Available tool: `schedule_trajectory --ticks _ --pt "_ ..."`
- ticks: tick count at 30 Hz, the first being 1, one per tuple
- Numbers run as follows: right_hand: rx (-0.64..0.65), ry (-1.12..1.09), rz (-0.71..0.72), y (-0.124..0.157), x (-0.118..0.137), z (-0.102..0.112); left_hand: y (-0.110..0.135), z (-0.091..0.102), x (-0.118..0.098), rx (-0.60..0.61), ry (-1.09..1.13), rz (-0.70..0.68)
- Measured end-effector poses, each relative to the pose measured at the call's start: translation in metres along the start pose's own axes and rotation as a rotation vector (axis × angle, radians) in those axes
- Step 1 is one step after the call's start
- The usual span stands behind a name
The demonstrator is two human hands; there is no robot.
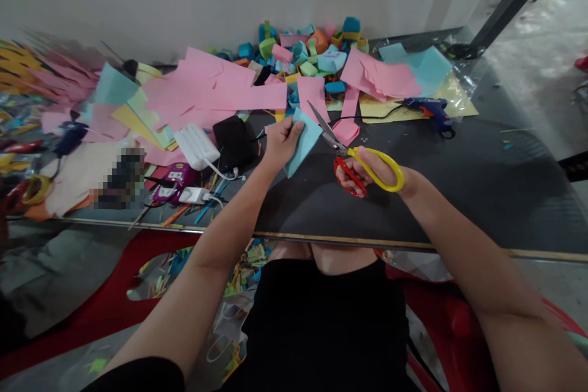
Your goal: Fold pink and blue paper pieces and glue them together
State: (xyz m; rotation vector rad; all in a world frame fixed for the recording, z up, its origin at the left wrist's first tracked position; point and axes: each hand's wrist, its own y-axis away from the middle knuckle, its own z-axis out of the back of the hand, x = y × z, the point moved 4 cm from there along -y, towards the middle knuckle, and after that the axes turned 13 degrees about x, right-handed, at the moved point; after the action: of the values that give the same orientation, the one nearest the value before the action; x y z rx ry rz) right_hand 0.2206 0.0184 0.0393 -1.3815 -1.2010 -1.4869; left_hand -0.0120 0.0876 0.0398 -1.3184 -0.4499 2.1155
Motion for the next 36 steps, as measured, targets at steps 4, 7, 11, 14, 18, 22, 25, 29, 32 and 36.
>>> schedule_trajectory --ticks 4,7,11,14,18,22,25,29,32,36 --pt "-0.102 -0.033 0.023 -0.007 0.004 0.001 0.000 0.001 0.001 -0.005 0.044 0.041" --pt "-0.133 -0.020 0.025 -0.011 0.009 0.000 -0.002 0.005 -0.001 0.017 0.053 0.048" --pt "-0.132 -0.010 0.074 -0.013 0.016 -0.004 -0.003 0.007 -0.003 0.026 0.066 0.064" --pt "-0.126 -0.035 0.077 -0.011 0.021 -0.007 -0.004 0.006 -0.003 0.020 0.079 0.060" --pt "-0.149 -0.070 0.007 -0.009 0.020 -0.009 -0.005 0.003 -0.003 0.017 0.097 0.051" --pt "-0.151 -0.073 0.010 -0.011 0.013 -0.010 -0.005 -0.001 0.001 0.025 0.111 0.068" --pt "-0.167 -0.110 -0.011 -0.005 0.016 -0.011 -0.005 0.006 0.016 -0.021 0.120 0.104" --pt "-0.441 -0.198 0.102 0.030 0.046 0.004 -0.001 0.025 0.039 -0.135 0.144 0.199" --pt "-0.471 -0.152 0.034 0.051 0.062 0.008 -0.002 0.022 0.041 -0.099 0.146 0.197" --pt "-0.392 -0.147 -0.037 0.052 0.053 0.002 -0.005 0.008 0.031 -0.041 0.168 0.167"
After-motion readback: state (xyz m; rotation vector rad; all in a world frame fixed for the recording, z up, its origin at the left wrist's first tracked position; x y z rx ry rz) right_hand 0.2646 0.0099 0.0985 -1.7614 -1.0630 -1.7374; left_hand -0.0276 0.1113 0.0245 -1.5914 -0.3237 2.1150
